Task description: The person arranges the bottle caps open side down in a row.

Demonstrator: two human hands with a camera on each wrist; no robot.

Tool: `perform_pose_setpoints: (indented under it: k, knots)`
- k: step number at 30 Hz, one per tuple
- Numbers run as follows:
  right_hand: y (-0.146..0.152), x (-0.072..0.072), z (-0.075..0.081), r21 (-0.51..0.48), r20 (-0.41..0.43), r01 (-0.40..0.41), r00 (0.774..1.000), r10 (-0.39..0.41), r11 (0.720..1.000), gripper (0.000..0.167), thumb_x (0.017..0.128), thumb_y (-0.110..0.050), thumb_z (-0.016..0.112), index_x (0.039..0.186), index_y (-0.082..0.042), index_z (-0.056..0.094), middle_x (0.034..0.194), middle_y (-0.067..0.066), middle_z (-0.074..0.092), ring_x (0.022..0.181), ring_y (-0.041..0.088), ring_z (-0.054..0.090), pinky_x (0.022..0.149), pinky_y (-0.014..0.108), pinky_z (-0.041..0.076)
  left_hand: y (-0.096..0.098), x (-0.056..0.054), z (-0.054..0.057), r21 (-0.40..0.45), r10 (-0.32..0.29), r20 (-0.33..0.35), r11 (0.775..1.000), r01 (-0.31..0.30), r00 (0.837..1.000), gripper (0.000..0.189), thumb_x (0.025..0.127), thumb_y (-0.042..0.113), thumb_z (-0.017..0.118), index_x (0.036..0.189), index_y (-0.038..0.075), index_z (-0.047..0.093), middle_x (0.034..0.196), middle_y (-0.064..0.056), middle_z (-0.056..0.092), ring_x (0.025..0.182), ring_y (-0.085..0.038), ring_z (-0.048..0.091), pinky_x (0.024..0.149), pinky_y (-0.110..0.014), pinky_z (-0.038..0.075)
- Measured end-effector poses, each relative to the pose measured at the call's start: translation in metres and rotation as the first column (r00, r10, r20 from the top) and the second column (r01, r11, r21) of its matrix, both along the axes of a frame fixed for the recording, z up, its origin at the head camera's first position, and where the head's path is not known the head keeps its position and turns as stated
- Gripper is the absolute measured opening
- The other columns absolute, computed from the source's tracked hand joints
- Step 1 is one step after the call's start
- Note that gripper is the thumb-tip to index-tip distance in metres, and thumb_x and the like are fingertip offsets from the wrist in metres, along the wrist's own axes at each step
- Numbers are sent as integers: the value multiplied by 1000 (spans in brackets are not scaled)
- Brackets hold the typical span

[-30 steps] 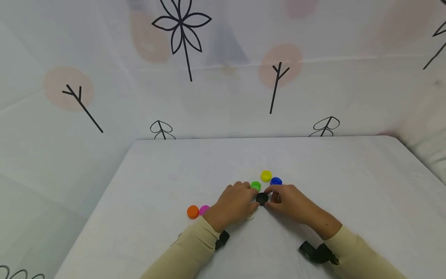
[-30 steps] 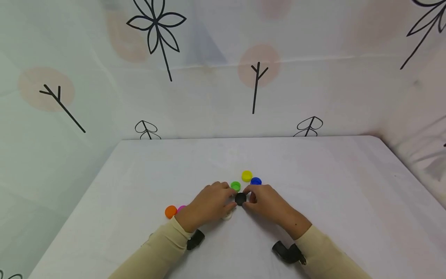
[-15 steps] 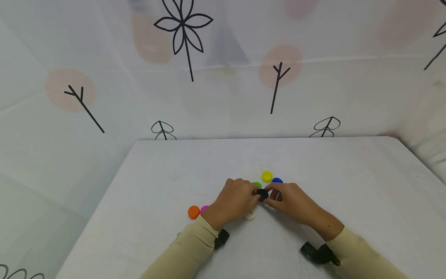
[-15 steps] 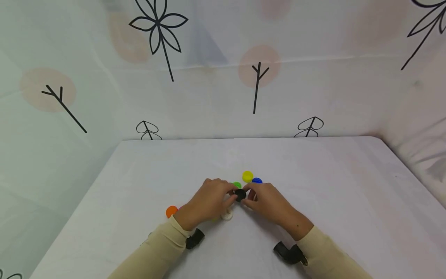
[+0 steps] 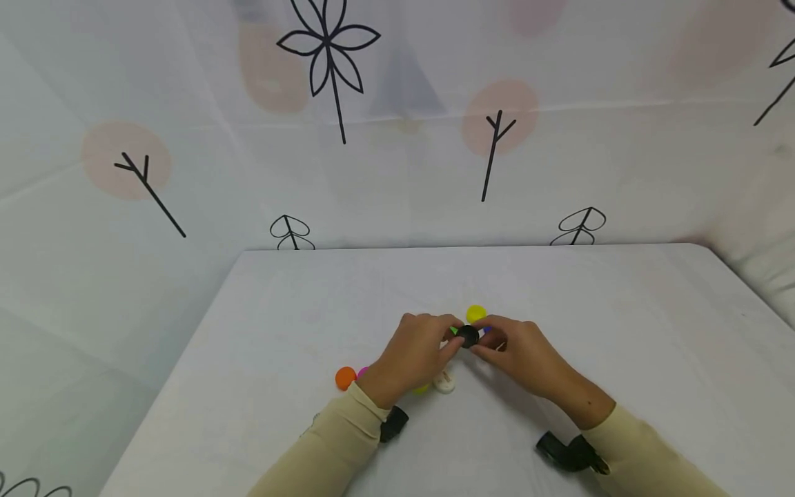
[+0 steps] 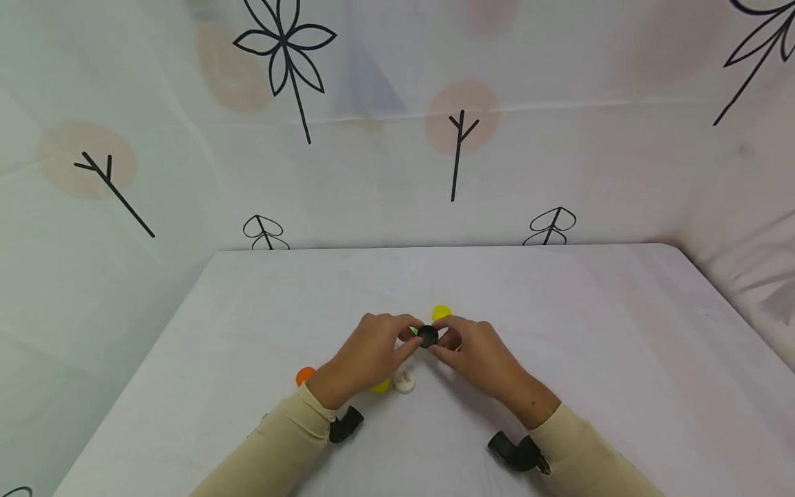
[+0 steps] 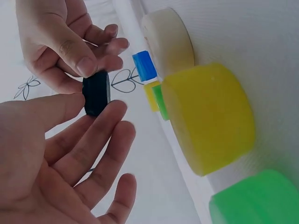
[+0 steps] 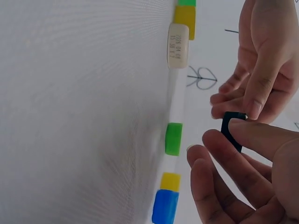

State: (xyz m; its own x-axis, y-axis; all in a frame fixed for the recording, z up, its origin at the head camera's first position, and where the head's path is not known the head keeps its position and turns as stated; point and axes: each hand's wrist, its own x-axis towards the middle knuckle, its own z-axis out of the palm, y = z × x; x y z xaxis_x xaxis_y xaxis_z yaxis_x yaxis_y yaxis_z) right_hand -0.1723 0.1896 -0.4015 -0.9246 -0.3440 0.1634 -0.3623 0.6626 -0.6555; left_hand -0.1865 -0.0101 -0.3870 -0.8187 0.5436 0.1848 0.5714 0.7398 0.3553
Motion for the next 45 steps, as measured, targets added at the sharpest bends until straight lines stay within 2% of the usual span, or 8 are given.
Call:
perform_pose_setpoints:
  k: [9, 14, 18, 25, 30, 36, 45]
  knots:
    - [0, 1, -1, -49, 12, 5, 1000, -4, 999, 33, 88, -9, 75, 118, -1, 64, 86, -1, 76, 77, 7, 69, 67, 21, 55, 0, 0, 1, 49, 14, 0, 999, -14, 1000, 25, 94, 29, 71, 115, 16, 73, 91, 9, 77, 83, -9, 68, 82, -31, 47]
    - [1, 1, 1, -124, 104, 6, 995, 7, 992, 33, 95, -18, 69, 122, -1, 63, 88, 2, 76, 79, 9, 70, 70, 22, 55, -1, 1, 1, 60, 14, -2, 998, -14, 1000, 26, 94, 29, 71, 117, 16, 72, 90, 10, 76, 84, -9, 68, 79, -27, 46]
    - [3, 1, 3, -210, 175, -1, 984, 38, 978, 33, 100, -22, 62, 124, 0, 61, 93, 8, 76, 82, 16, 72, 68, 27, 58, -1, 1, 1, 71, 7, -15, 997, -6, 1000, 27, 94, 29, 72, 117, 16, 72, 92, 8, 76, 86, -11, 68, 78, -26, 46]
    - [4, -3, -2, -279, 227, 0, 972, 65, 960, 28, 102, -25, 58, 121, -4, 61, 96, 14, 74, 83, 21, 72, 68, 34, 60, 0, 1, 1, 88, 8, -15, 996, -6, 1000, 28, 92, 29, 74, 118, 18, 71, 94, 8, 77, 88, -10, 69, 89, -33, 51]
    - [6, -4, -2, -317, 238, -8, 967, 87, 949, 26, 103, -22, 57, 118, -1, 59, 94, 16, 73, 82, 21, 71, 67, 34, 59, 0, 1, 1, 97, 5, -15, 995, -4, 1000, 30, 90, 30, 76, 117, 18, 72, 95, 7, 77, 87, -11, 70, 90, -33, 52]
    - [6, -3, 0, -316, 263, 11, 962, 76, 949, 27, 102, -25, 58, 114, -1, 58, 92, 16, 73, 80, 24, 71, 67, 33, 59, 0, 1, -1, 101, 1, -28, 995, 2, 1000, 29, 87, 30, 79, 113, 18, 74, 94, 6, 77, 87, -11, 69, 87, -29, 51]
    - [7, -4, -3, -303, 257, -2, 963, 83, 953, 23, 100, -24, 62, 108, -3, 58, 90, 16, 73, 78, 26, 71, 67, 34, 58, -2, 0, -1, 95, -25, -55, 995, 30, 998, 24, 86, 27, 80, 108, 19, 74, 95, 9, 77, 85, -7, 69, 83, -24, 50]
